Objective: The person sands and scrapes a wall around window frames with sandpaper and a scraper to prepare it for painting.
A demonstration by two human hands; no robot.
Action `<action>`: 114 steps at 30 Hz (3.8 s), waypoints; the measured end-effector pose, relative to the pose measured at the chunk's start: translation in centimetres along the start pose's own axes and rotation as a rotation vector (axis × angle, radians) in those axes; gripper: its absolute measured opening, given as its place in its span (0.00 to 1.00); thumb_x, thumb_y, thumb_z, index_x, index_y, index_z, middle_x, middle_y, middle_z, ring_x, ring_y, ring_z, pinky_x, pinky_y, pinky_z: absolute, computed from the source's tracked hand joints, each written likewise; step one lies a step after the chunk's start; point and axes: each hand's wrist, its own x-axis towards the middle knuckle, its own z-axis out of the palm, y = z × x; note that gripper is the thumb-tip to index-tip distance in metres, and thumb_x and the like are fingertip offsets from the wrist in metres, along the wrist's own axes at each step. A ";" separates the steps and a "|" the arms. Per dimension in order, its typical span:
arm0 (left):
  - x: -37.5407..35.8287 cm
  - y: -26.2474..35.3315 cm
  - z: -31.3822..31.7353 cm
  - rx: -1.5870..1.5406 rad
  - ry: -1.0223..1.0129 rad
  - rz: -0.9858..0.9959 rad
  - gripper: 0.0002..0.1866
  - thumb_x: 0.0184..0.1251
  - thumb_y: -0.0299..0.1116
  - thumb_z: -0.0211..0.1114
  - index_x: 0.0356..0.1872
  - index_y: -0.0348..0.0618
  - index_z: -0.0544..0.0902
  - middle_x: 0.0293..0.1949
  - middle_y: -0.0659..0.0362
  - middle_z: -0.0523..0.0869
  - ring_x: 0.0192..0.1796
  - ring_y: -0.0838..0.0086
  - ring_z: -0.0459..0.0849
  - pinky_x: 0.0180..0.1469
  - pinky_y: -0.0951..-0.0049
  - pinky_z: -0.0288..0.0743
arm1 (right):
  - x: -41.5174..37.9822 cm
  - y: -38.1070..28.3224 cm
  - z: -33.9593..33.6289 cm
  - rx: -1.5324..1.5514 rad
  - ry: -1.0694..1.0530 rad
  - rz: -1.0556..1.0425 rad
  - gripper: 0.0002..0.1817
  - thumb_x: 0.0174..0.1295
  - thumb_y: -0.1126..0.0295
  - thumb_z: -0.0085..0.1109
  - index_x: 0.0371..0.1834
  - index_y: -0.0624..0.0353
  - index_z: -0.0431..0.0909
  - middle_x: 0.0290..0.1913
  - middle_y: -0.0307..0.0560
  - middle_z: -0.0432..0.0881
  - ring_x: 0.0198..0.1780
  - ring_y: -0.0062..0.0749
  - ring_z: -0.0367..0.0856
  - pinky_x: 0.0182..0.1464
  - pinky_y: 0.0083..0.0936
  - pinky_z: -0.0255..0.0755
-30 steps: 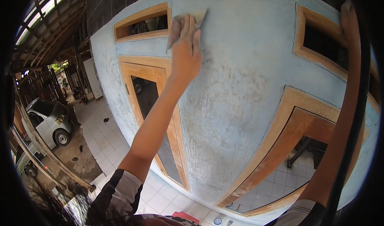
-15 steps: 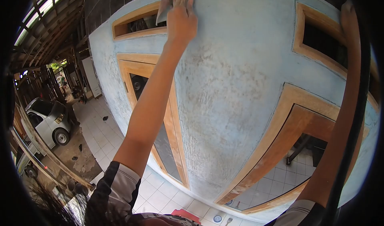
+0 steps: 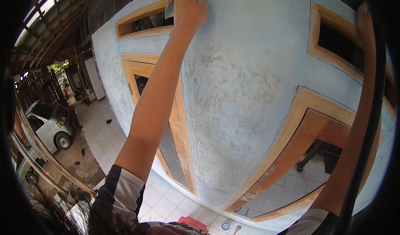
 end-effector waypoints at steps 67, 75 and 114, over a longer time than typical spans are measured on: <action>-4.1 -3.1 -1.2 0.048 0.064 0.053 0.26 0.78 0.24 0.55 0.75 0.30 0.68 0.76 0.39 0.68 0.77 0.43 0.67 0.72 0.59 0.72 | 0.5 -2.1 -0.6 -0.072 0.065 0.146 0.36 0.74 0.40 0.41 0.65 0.62 0.77 0.63 0.67 0.82 0.66 0.68 0.77 0.68 0.64 0.64; -6.8 -2.4 -2.8 0.051 0.027 0.040 0.26 0.78 0.24 0.55 0.74 0.29 0.69 0.75 0.39 0.69 0.75 0.44 0.69 0.71 0.58 0.74 | 0.8 -0.5 -0.2 -0.106 0.021 0.195 0.35 0.73 0.41 0.42 0.64 0.61 0.79 0.61 0.67 0.83 0.66 0.67 0.78 0.68 0.66 0.63; -16.2 -9.9 -9.3 -0.063 -0.143 -0.260 0.31 0.82 0.30 0.52 0.82 0.40 0.59 0.83 0.53 0.60 0.83 0.51 0.57 0.79 0.57 0.62 | -2.8 -13.2 -1.4 -0.198 -0.060 -0.083 0.22 0.79 0.57 0.46 0.61 0.64 0.77 0.54 0.64 0.85 0.59 0.65 0.80 0.61 0.60 0.69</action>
